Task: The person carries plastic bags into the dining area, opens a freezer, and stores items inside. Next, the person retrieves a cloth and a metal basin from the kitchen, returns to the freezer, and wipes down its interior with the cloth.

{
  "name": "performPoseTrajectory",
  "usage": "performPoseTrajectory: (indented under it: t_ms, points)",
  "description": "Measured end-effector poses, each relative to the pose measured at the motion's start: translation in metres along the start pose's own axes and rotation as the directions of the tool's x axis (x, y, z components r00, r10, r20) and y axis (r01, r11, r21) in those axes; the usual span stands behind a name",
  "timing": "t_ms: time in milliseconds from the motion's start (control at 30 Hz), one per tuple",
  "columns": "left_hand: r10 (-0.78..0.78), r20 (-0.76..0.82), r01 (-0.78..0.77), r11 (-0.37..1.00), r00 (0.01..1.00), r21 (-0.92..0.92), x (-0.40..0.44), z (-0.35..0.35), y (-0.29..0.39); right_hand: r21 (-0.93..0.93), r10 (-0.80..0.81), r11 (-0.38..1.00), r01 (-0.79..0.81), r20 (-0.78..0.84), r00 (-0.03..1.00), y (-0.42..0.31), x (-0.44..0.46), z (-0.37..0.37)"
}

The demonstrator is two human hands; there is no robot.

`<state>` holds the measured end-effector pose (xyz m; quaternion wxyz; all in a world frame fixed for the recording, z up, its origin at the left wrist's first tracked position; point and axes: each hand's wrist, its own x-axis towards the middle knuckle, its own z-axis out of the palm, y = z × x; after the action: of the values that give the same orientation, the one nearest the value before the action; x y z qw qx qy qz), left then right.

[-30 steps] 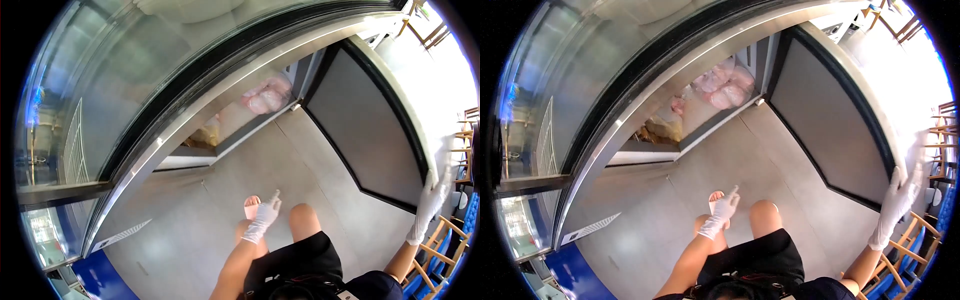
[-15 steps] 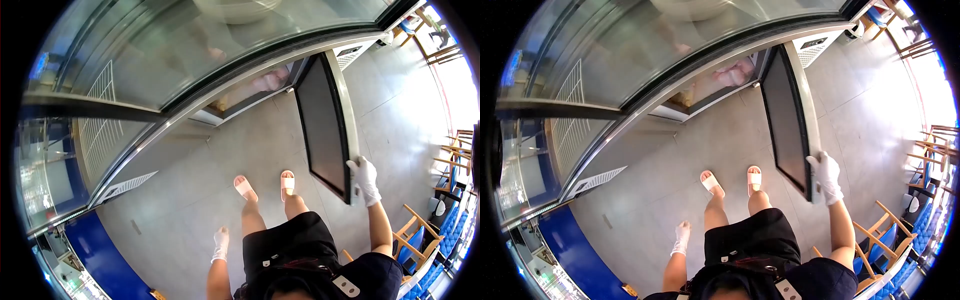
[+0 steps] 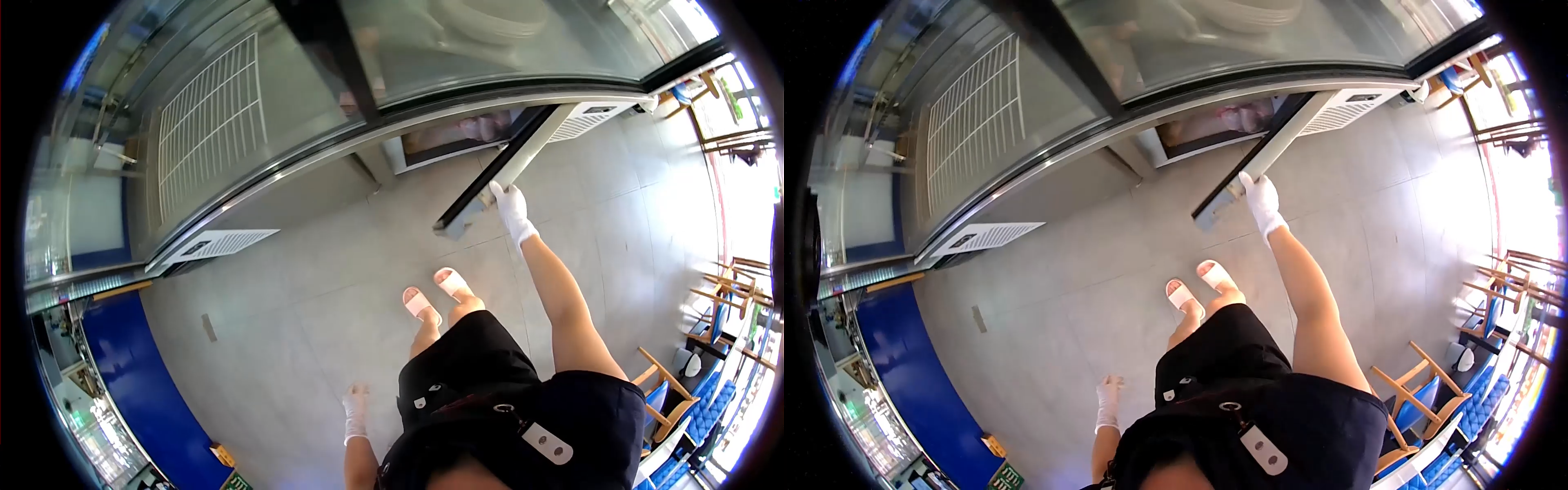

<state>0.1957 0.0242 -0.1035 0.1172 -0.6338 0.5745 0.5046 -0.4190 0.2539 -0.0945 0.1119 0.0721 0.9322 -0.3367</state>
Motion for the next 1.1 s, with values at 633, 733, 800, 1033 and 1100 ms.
performPoseTrajectory:
  t_ms: [633,733,800,1033,1100]
  points:
    - [-0.49,0.011,0.294,0.506,0.872,-0.81,-0.2,0.093,-0.26,-0.247,-0.19,0.383,0.89,0.922,0.338,-0.091,-0.187,0.182]
    - [0.302,-0.236,-0.145,0.845,0.924,0.515,-0.234,0.118,-0.331,-0.02,-0.07,0.153,0.988,0.997,0.031,-0.056,-0.277,0.239]
    - [-0.139,-0.397,0.148,0.989,0.907,-0.007,-0.242,0.141,-0.374,0.023,0.061,0.098,0.995,0.998,-0.029,-0.067,-0.357,0.263]
    - [-0.258,-0.479,0.271,0.962,0.839,-0.042,-0.317,0.107,-0.463,0.228,-0.014,0.231,0.946,0.973,-0.231,-0.098,-0.586,0.333]
    - [-0.32,-0.381,0.384,0.918,0.867,0.102,-0.313,0.071,-0.478,0.038,0.135,0.504,0.863,0.983,-0.122,-0.12,-0.643,0.34]
